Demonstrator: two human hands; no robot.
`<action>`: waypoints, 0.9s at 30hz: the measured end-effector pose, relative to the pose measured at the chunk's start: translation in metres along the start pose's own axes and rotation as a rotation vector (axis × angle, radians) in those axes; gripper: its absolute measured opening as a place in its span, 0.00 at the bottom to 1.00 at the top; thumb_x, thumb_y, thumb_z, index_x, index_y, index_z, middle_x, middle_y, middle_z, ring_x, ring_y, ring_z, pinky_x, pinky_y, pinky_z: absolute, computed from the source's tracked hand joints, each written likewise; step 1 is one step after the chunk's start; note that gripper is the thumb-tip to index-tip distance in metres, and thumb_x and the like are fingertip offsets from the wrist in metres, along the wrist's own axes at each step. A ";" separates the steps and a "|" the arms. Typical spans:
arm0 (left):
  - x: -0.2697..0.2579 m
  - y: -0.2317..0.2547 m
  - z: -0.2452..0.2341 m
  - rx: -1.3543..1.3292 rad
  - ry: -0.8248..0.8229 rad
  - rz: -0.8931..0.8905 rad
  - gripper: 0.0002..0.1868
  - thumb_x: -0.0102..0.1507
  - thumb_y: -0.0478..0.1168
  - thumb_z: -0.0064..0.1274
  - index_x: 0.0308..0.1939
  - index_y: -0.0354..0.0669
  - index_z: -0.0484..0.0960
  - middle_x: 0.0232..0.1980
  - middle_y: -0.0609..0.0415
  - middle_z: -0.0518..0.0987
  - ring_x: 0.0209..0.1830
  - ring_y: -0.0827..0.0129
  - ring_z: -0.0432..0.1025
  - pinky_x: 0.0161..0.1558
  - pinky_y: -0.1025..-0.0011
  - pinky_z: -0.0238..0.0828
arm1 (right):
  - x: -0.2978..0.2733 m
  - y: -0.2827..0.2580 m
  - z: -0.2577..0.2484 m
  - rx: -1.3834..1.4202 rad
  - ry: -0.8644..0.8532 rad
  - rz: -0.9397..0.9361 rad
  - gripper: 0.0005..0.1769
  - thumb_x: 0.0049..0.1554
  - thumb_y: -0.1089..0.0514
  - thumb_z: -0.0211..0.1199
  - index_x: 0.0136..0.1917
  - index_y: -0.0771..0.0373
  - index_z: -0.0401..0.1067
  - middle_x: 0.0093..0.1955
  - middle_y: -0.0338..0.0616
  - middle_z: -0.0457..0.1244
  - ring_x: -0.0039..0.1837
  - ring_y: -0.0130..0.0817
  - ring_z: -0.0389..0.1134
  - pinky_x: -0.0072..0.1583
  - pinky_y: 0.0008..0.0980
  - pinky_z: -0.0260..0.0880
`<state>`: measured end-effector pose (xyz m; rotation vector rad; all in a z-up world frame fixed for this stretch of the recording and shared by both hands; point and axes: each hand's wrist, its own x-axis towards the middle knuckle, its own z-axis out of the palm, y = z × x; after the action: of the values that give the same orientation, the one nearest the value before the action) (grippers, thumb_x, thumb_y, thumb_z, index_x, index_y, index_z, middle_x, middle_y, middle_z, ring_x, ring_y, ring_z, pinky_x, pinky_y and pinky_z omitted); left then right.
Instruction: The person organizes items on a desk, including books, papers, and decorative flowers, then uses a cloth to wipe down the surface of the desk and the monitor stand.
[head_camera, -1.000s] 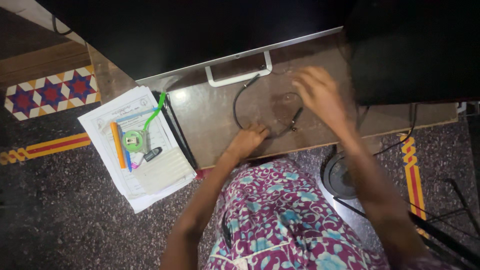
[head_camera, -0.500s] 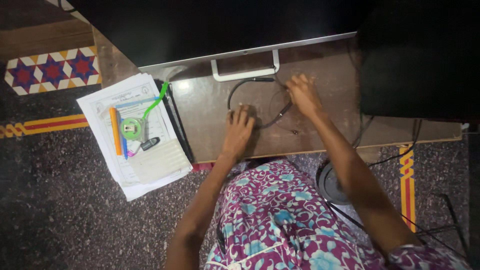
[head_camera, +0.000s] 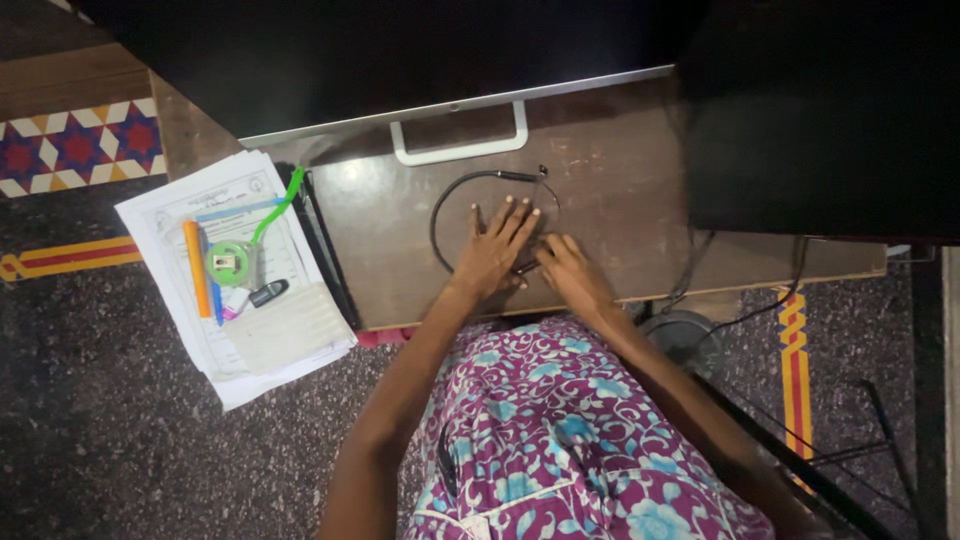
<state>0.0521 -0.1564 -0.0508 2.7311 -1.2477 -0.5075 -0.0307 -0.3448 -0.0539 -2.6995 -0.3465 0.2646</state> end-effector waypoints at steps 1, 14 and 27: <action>0.003 -0.001 0.009 0.000 0.001 0.002 0.63 0.47 0.59 0.68 0.78 0.44 0.50 0.80 0.47 0.50 0.81 0.52 0.44 0.70 0.29 0.42 | 0.000 0.004 0.006 0.011 0.034 0.004 0.21 0.58 0.58 0.62 0.64 0.62 0.69 0.65 0.51 0.60 0.68 0.51 0.61 0.65 0.45 0.67; -0.001 0.024 0.045 -0.025 0.443 0.018 0.11 0.59 0.37 0.48 0.45 0.41 0.78 0.47 0.51 0.75 0.51 0.59 0.72 0.52 0.59 0.71 | 0.009 0.005 -0.019 -0.034 0.031 0.057 0.18 0.57 0.58 0.64 0.60 0.62 0.73 0.61 0.51 0.60 0.66 0.50 0.63 0.64 0.47 0.67; -0.006 -0.002 0.038 -0.267 0.360 0.016 0.12 0.62 0.32 0.48 0.49 0.39 0.79 0.47 0.45 0.76 0.48 0.51 0.76 0.45 0.57 0.76 | 0.012 -0.006 -0.019 -0.078 0.106 -0.066 0.32 0.49 0.55 0.69 0.67 0.65 0.70 0.68 0.52 0.58 0.67 0.52 0.59 0.63 0.51 0.62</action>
<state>0.0374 -0.1487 -0.0857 2.4458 -1.0276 -0.1538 -0.0159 -0.3429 -0.0356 -2.7592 -0.4210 0.0906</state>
